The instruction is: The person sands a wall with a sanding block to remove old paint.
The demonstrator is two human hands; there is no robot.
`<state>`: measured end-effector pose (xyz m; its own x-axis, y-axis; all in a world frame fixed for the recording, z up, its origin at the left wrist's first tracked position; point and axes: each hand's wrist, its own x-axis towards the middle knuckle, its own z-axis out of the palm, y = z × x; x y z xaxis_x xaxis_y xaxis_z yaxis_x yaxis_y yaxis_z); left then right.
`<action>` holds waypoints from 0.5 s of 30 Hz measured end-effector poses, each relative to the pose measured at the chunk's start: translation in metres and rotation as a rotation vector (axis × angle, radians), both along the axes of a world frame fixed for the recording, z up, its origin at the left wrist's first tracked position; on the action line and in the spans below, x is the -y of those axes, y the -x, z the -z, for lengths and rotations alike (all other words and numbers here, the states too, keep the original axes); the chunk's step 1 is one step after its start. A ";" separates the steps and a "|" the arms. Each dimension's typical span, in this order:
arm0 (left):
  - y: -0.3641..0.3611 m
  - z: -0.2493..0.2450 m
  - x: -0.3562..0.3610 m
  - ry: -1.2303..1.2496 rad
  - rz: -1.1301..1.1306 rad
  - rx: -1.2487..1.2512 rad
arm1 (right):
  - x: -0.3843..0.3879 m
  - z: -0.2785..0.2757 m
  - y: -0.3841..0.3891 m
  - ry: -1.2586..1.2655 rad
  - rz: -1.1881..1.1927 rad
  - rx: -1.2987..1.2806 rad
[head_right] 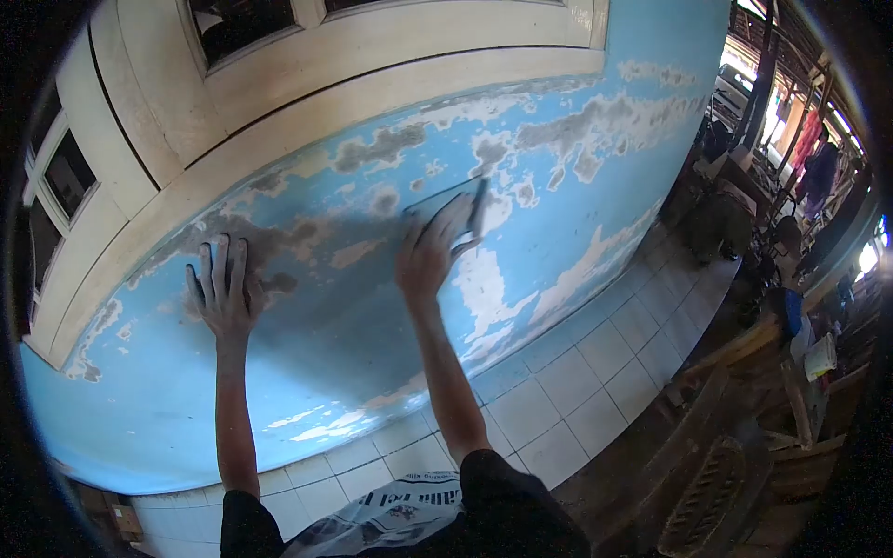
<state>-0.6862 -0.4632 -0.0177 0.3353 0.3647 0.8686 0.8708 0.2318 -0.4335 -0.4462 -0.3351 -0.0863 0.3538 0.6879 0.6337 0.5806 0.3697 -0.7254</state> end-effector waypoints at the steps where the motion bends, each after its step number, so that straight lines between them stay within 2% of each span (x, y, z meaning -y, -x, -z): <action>1: 0.000 -0.001 -0.001 -0.007 -0.002 -0.003 | -0.006 -0.021 -0.013 -0.002 0.027 -0.042; 3: 0.001 0.001 0.000 0.007 0.003 -0.001 | -0.013 -0.029 -0.020 -0.003 0.060 -0.074; 7: 0.003 0.003 -0.002 -0.010 0.017 0.002 | 0.019 0.004 -0.010 0.128 0.030 -0.005; 9: 0.004 0.004 -0.002 -0.009 0.006 -0.012 | 0.034 0.019 -0.005 0.114 -0.161 -0.120; 10: 0.004 0.003 -0.002 -0.008 0.010 -0.013 | 0.036 0.015 -0.006 0.114 -0.157 -0.122; 12: 0.003 0.002 -0.001 -0.008 0.015 -0.014 | 0.040 0.007 -0.010 0.178 -0.096 0.026; 13: 0.003 0.002 -0.001 -0.011 0.017 -0.017 | 0.034 0.007 -0.011 0.174 -0.095 0.023; 15: 0.004 0.004 0.000 0.012 -0.004 -0.013 | 0.012 0.005 -0.013 -0.093 0.013 0.052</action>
<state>-0.6902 -0.4631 -0.0213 0.3450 0.3762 0.8599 0.8641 0.2304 -0.4475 -0.4328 -0.3467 -0.0910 0.3271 0.6205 0.7128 0.6220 0.4265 -0.6567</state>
